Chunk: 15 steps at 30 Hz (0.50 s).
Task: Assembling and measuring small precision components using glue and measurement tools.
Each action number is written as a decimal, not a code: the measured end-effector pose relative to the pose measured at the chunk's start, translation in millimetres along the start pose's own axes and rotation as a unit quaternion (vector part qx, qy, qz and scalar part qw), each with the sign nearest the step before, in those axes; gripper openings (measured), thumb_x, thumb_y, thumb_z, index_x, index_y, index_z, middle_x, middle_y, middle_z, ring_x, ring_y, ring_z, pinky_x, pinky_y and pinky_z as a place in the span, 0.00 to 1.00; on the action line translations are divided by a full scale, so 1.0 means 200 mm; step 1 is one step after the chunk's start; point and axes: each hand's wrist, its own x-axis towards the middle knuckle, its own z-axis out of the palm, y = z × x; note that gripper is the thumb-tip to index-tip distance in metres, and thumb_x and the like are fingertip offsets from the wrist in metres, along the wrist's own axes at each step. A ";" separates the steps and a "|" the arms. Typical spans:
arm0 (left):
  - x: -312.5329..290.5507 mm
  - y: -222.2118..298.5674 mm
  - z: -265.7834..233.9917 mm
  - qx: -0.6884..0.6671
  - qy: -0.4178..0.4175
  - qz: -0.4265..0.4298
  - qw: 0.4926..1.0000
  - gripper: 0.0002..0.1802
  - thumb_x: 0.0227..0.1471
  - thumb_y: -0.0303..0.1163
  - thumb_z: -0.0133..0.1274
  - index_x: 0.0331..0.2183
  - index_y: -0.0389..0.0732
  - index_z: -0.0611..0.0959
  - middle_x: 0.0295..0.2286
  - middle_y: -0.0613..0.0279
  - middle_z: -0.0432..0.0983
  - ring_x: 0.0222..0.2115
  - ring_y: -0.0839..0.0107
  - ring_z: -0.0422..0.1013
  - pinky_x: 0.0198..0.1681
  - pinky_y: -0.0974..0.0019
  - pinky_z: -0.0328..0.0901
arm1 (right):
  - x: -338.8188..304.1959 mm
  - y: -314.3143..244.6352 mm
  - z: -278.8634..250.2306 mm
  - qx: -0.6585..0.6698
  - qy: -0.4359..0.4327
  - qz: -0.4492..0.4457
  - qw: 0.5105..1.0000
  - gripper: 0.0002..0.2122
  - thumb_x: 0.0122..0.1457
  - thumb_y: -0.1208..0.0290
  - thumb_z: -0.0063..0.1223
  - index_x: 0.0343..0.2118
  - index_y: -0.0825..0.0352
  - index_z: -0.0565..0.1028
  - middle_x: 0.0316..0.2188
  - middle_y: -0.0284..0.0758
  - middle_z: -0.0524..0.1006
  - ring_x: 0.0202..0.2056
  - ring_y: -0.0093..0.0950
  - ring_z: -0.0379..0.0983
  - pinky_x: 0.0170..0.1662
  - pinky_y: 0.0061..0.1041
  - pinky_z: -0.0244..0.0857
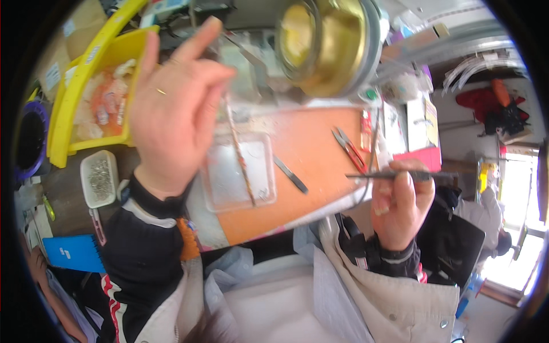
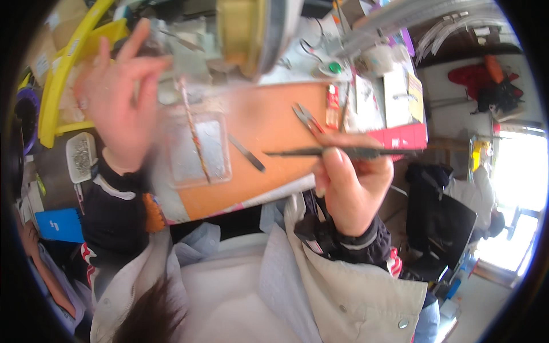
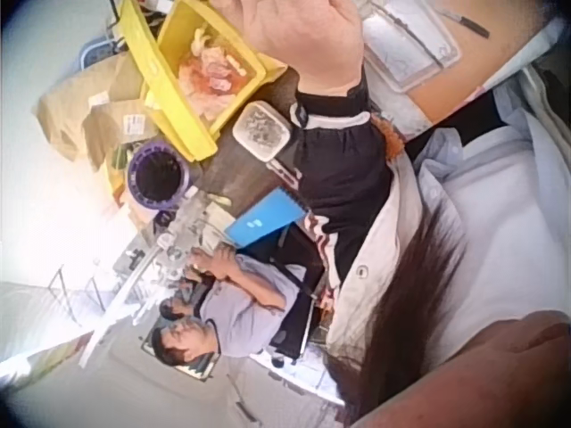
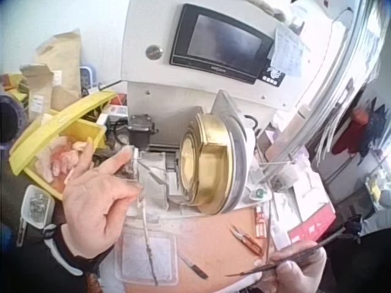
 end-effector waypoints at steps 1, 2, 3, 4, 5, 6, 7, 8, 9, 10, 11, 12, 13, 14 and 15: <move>-0.01 0.00 0.01 -0.015 0.001 -0.002 1.000 0.04 0.48 0.22 0.57 0.30 0.41 0.81 0.39 0.55 0.82 0.43 0.62 0.78 0.65 0.48 0.54 | 0.00 0.00 -0.02 -0.073 -0.048 -0.021 0.996 0.09 0.67 0.74 0.47 0.44 0.75 0.72 0.17 0.32 0.68 0.15 0.17 0.59 0.19 0.16 0.53; -0.02 0.01 0.01 -0.035 0.000 -0.007 0.999 0.04 0.48 0.22 0.57 0.30 0.41 0.81 0.39 0.56 0.82 0.43 0.61 0.78 0.65 0.48 0.54 | -0.01 0.00 -0.04 -0.074 -0.061 -0.031 0.995 0.10 0.66 0.73 0.49 0.45 0.75 0.71 0.19 0.33 0.69 0.16 0.17 0.59 0.20 0.16 0.54; -0.01 0.02 0.01 -0.059 0.004 -0.008 0.998 0.05 0.47 0.22 0.57 0.30 0.42 0.81 0.37 0.57 0.83 0.44 0.62 0.78 0.65 0.48 0.53 | 0.00 -0.01 -0.04 -0.076 -0.054 -0.034 0.995 0.11 0.66 0.73 0.50 0.46 0.75 0.70 0.20 0.34 0.69 0.16 0.17 0.59 0.20 0.16 0.54; -0.01 0.02 0.01 -0.048 0.008 -0.007 0.999 0.05 0.47 0.22 0.57 0.30 0.42 0.81 0.37 0.57 0.83 0.44 0.62 0.78 0.65 0.48 0.53 | 0.02 -0.01 -0.03 -0.077 -0.047 -0.036 0.995 0.11 0.66 0.73 0.51 0.47 0.75 0.70 0.20 0.34 0.69 0.16 0.17 0.59 0.20 0.16 0.55; 0.00 0.02 0.00 -0.051 0.003 -0.007 0.999 0.05 0.47 0.22 0.57 0.30 0.42 0.81 0.36 0.58 0.82 0.45 0.62 0.78 0.65 0.48 0.53 | 0.05 -0.02 -0.03 -0.050 -0.080 -0.078 0.992 0.13 0.66 0.72 0.52 0.48 0.75 0.69 0.22 0.35 0.70 0.16 0.17 0.60 0.20 0.15 0.55; 0.00 0.02 0.00 -0.055 -0.002 -0.009 0.998 0.06 0.46 0.21 0.57 0.30 0.42 0.81 0.34 0.59 0.82 0.46 0.62 0.78 0.65 0.48 0.53 | 0.07 -0.04 -0.03 -0.045 -0.096 -0.088 0.990 0.12 0.66 0.73 0.52 0.48 0.74 0.69 0.22 0.36 0.71 0.16 0.17 0.60 0.20 0.15 0.54; 0.00 0.03 0.00 -0.061 -0.005 -0.009 0.998 0.07 0.45 0.21 0.57 0.30 0.43 0.81 0.33 0.60 0.82 0.48 0.63 0.77 0.65 0.47 0.53 | 0.09 -0.06 -0.02 -0.045 -0.110 -0.097 0.988 0.12 0.65 0.72 0.52 0.47 0.74 0.69 0.22 0.37 0.72 0.16 0.17 0.60 0.19 0.15 0.54; 0.00 0.02 -0.02 -0.056 0.002 -0.009 0.998 0.07 0.45 0.21 0.57 0.30 0.43 0.81 0.33 0.60 0.82 0.48 0.63 0.77 0.65 0.47 0.53 | 0.11 -0.09 0.01 -0.047 -0.126 -0.109 0.985 0.13 0.65 0.72 0.53 0.47 0.74 0.69 0.23 0.37 0.72 0.16 0.17 0.61 0.19 0.15 0.54; 0.00 0.02 -0.03 -0.061 0.001 -0.011 0.998 0.08 0.44 0.20 0.56 0.29 0.43 0.81 0.33 0.61 0.82 0.48 0.63 0.77 0.65 0.46 0.53 | 0.11 -0.12 0.05 -0.047 -0.131 -0.114 0.984 0.13 0.65 0.72 0.53 0.47 0.74 0.69 0.23 0.37 0.72 0.16 0.17 0.61 0.19 0.15 0.54; 0.00 0.02 -0.04 -0.066 -0.001 -0.013 0.998 0.08 0.44 0.20 0.56 0.29 0.43 0.81 0.32 0.62 0.82 0.48 0.63 0.77 0.65 0.45 0.53 | 0.10 -0.14 0.09 -0.053 -0.119 -0.103 0.986 0.14 0.62 0.71 0.57 0.43 0.76 0.71 0.23 0.40 0.75 0.18 0.20 0.67 0.20 0.15 0.60; 0.00 0.03 -0.02 -0.065 0.000 -0.018 0.998 0.08 0.44 0.19 0.55 0.29 0.43 0.80 0.29 0.64 0.81 0.48 0.62 0.77 0.65 0.44 0.52 | 0.11 -0.15 0.12 -0.056 -0.106 -0.088 0.989 0.15 0.59 0.69 0.62 0.40 0.78 0.73 0.24 0.43 0.78 0.19 0.22 0.73 0.22 0.16 0.66; 0.00 0.03 -0.01 -0.061 0.001 -0.019 0.998 0.08 0.44 0.19 0.55 0.29 0.43 0.80 0.29 0.64 0.81 0.48 0.62 0.77 0.65 0.44 0.52 | 0.13 -0.14 0.14 -0.054 -0.110 -0.090 0.988 0.15 0.59 0.69 0.62 0.40 0.78 0.73 0.24 0.43 0.78 0.19 0.22 0.73 0.22 0.16 0.66; 0.00 0.02 -0.01 -0.063 -0.002 -0.017 0.998 0.08 0.45 0.19 0.54 0.29 0.44 0.80 0.28 0.65 0.80 0.48 0.62 0.77 0.65 0.43 0.52 | 0.14 -0.14 0.17 -0.065 -0.121 -0.106 0.985 0.16 0.58 0.69 0.64 0.39 0.79 0.74 0.24 0.44 0.79 0.20 0.22 0.75 0.23 0.16 0.67; 0.00 0.02 -0.01 -0.066 -0.006 -0.016 0.998 0.08 0.45 0.19 0.54 0.29 0.44 0.79 0.27 0.66 0.79 0.49 0.62 0.77 0.65 0.43 0.52 | 0.16 -0.15 0.20 -0.077 -0.131 -0.123 0.981 0.16 0.57 0.69 0.65 0.38 0.79 0.74 0.24 0.44 0.79 0.22 0.23 0.76 0.23 0.17 0.68; 0.00 0.02 -0.01 -0.071 -0.011 -0.017 0.997 0.07 0.46 0.20 0.53 0.29 0.44 0.79 0.26 0.66 0.79 0.49 0.62 0.77 0.66 0.43 0.51 | 0.17 -0.15 0.23 -0.067 -0.125 -0.143 0.980 0.16 0.54 0.72 0.67 0.38 0.78 0.74 0.22 0.43 0.79 0.22 0.23 0.77 0.24 0.17 0.68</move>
